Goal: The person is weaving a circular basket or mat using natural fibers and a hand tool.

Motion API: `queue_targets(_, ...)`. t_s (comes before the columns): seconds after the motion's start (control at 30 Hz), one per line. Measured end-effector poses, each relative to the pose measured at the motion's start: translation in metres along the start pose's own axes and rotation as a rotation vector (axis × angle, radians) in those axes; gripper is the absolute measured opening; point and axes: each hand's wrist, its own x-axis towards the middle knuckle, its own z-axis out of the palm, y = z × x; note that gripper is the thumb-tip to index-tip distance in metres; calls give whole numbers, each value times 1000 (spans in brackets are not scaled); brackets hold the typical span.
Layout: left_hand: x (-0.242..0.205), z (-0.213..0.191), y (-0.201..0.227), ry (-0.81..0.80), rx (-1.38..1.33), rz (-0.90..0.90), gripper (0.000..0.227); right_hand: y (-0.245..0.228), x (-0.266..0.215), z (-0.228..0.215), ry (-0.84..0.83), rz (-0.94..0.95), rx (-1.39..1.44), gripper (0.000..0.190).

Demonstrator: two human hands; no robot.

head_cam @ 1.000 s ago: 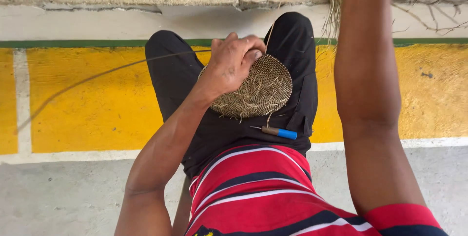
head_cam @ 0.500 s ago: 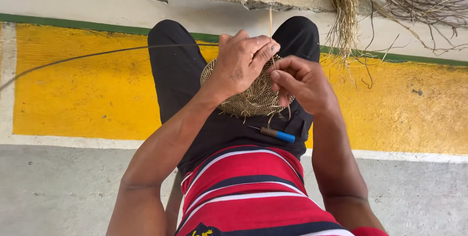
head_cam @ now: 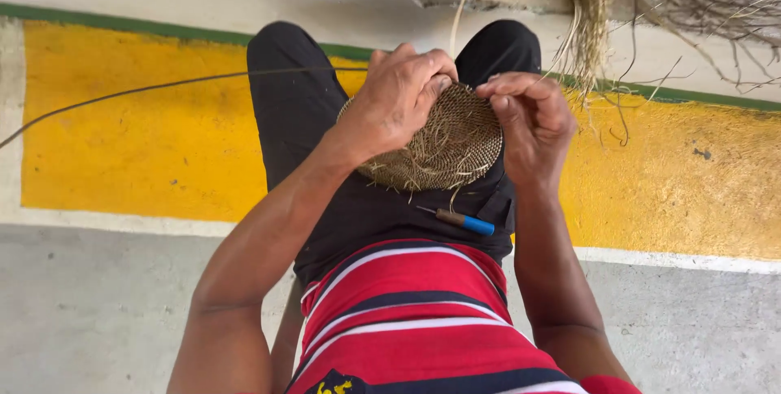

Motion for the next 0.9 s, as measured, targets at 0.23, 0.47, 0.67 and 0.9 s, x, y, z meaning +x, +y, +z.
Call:
queue_targets(0.23,-2,-5,9,7,69,-8,9,11,-2,5,40,-53,43,10)
queue_targets(0.47,-3,-4,10,-18,56,-67,8,17,3,7,39,-43,86,9)
queue_targets(0.67,-5,-7,15,-53,65,-57,11,6,14,8,-34,-199,-507,11)
queue_targets(0.9,-13,-7,27,-4,105,-12,13,47,49,-23,-272,207,-134,21)
